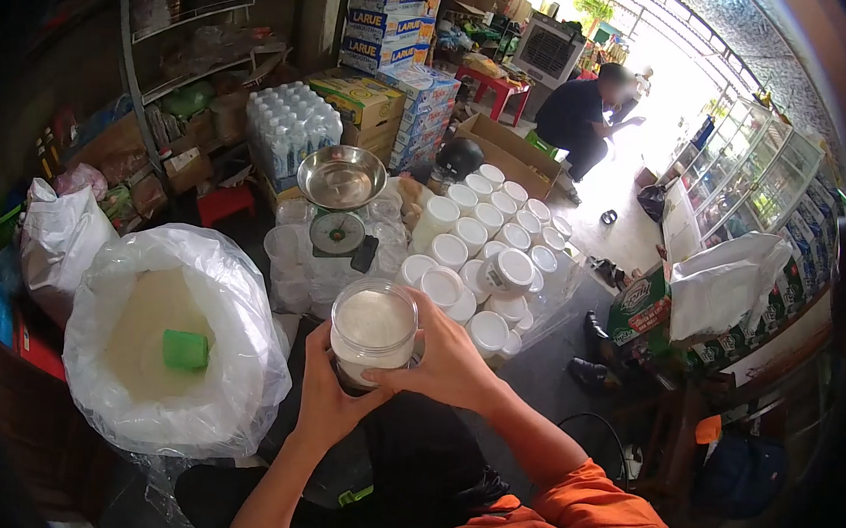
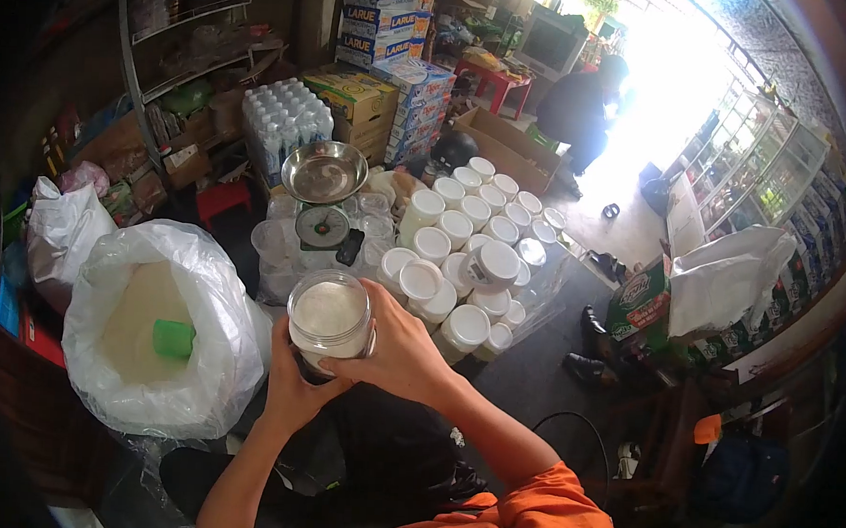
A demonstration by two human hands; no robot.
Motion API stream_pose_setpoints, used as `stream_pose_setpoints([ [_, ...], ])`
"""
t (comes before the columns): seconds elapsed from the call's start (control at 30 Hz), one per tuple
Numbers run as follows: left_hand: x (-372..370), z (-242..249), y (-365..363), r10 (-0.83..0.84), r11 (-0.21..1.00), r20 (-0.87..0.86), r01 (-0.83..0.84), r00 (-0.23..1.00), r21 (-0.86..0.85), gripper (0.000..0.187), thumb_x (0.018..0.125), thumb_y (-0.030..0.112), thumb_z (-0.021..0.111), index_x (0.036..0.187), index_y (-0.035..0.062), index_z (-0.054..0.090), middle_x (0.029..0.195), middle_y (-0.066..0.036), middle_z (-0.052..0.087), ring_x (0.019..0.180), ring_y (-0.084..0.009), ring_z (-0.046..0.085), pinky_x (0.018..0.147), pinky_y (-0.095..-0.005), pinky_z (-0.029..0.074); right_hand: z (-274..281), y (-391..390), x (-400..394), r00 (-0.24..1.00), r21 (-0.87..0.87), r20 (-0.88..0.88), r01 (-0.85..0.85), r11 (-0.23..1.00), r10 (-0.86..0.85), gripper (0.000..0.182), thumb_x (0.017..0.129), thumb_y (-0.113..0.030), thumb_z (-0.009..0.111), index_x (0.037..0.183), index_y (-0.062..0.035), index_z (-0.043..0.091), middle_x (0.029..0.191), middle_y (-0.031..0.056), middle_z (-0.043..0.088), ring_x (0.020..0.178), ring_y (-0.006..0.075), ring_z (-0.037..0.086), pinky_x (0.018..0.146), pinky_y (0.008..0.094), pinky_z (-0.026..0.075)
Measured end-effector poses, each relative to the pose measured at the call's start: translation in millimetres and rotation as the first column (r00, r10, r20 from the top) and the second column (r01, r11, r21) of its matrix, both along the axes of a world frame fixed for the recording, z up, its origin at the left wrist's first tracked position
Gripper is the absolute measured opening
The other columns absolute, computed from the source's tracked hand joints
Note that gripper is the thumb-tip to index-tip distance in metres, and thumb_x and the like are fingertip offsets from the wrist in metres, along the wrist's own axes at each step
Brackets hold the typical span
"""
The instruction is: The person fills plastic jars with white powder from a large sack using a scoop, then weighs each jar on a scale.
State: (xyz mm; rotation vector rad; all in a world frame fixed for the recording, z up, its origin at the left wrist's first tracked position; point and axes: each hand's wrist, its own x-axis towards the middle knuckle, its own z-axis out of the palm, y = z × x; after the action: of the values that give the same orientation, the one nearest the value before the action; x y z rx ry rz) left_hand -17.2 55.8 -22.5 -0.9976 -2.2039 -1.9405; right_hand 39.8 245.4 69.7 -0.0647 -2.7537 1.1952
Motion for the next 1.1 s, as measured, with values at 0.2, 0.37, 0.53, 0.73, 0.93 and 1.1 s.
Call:
stream_pose_setpoints([
  [0.2, -0.7, -0.2, -0.8, -0.04, 0.991, 0.053, 0.047, 0.998, -0.127, 0.111, 0.068, 0.036, 0.102, 0.151, 0.0012, 0.037, 0.142, -0.022, 0.051, 0.132, -0.0404, 0.056, 0.109, -0.05, 0.047, 6.8, 11.7, 4.3, 0.996, -0.031, 0.072, -0.059, 0.998, 0.061, 0.117, 0.071, -0.047, 0.092, 0.158, 0.0024, 0.033, 0.15, 0.0286, 0.055, 0.14, 0.042, 0.056, 0.115, 0.0474, 0.047],
  [0.37, -3.1, 0.6, -4.4, -0.079, 0.979, 0.048, 0.087, 0.996, -0.183, 0.113, 0.068, 0.039, 0.102, 0.153, 0.0022, 0.037, 0.144, -0.023, 0.052, 0.136, -0.0412, 0.054, 0.112, -0.0504, 0.046, 7.6, 24.9, 4.6, 0.983, -0.063, 0.129, -0.124, 0.99, 0.132, 0.119, 0.069, -0.048, 0.094, 0.159, 0.0006, 0.032, 0.149, 0.0283, 0.055, 0.141, 0.0415, 0.055, 0.116, 0.0473, 0.046],
  [0.53, -8.7, 3.6, -9.3, -0.165, 0.95, 0.1, 0.185, 0.981, -0.251, 0.113, 0.068, 0.04, 0.102, 0.154, 0.0036, 0.038, 0.143, -0.021, 0.054, 0.136, -0.0388, 0.056, 0.114, -0.0487, 0.046, 6.4, 33.8, 4.6, 0.971, -0.022, 0.118, -0.206, 0.978, 0.207, 0.118, 0.07, -0.048, 0.093, 0.159, -0.001, 0.032, 0.147, 0.0274, 0.057, 0.139, 0.0409, 0.056, 0.117, 0.0461, 0.042],
  [0.73, -10.1, 10.9, -12.4, -0.173, 0.957, 0.115, 0.194, 0.978, -0.215, 0.107, 0.067, 0.039, 0.103, 0.148, 0.0051, 0.042, 0.14, -0.018, 0.056, 0.133, -0.0377, 0.058, 0.111, -0.0474, 0.048, 2.8, 40.4, 5.3, 0.965, -0.045, 0.147, -0.215, 0.976, 0.219, 0.121, 0.069, -0.048, 0.094, 0.16, -0.0014, 0.029, 0.147, 0.027, 0.056, 0.139, 0.0403, 0.056, 0.118, 0.0454, 0.042],
  [0.93, -8.4, 8.7, -10.9, -0.157, 0.964, 0.096, 0.173, 0.983, -0.2, 0.106, 0.066, 0.038, 0.103, 0.147, 0.0052, 0.043, 0.137, -0.018, 0.056, 0.131, -0.037, 0.059, 0.109, -0.0467, 0.049, 2.9, 43.2, -0.1, 0.952, -0.024, 0.141, -0.272, 0.962, 0.272, 0.119, 0.069, -0.048, 0.094, 0.158, -0.0007, 0.033, 0.144, 0.0263, 0.058, 0.138, 0.0399, 0.057, 0.118, 0.0444, 0.042],
  [1.1, -8.8, 1.0, -10.6, -0.15, 0.964, 0.006, 0.147, 0.989, -0.223, 0.114, 0.065, 0.038, 0.104, 0.151, 0.0045, 0.038, 0.144, -0.019, 0.049, 0.134, -0.038, 0.056, 0.11, -0.0484, 0.049, 2.3, 43.3, -1.2, 0.963, -0.075, 0.168, -0.2, 0.977, 0.21, 0.117, 0.066, -0.042, 0.098, 0.158, -0.0042, 0.036, 0.147, 0.0224, 0.058, 0.137, 0.0347, 0.059, 0.117, 0.0437, 0.045],
])
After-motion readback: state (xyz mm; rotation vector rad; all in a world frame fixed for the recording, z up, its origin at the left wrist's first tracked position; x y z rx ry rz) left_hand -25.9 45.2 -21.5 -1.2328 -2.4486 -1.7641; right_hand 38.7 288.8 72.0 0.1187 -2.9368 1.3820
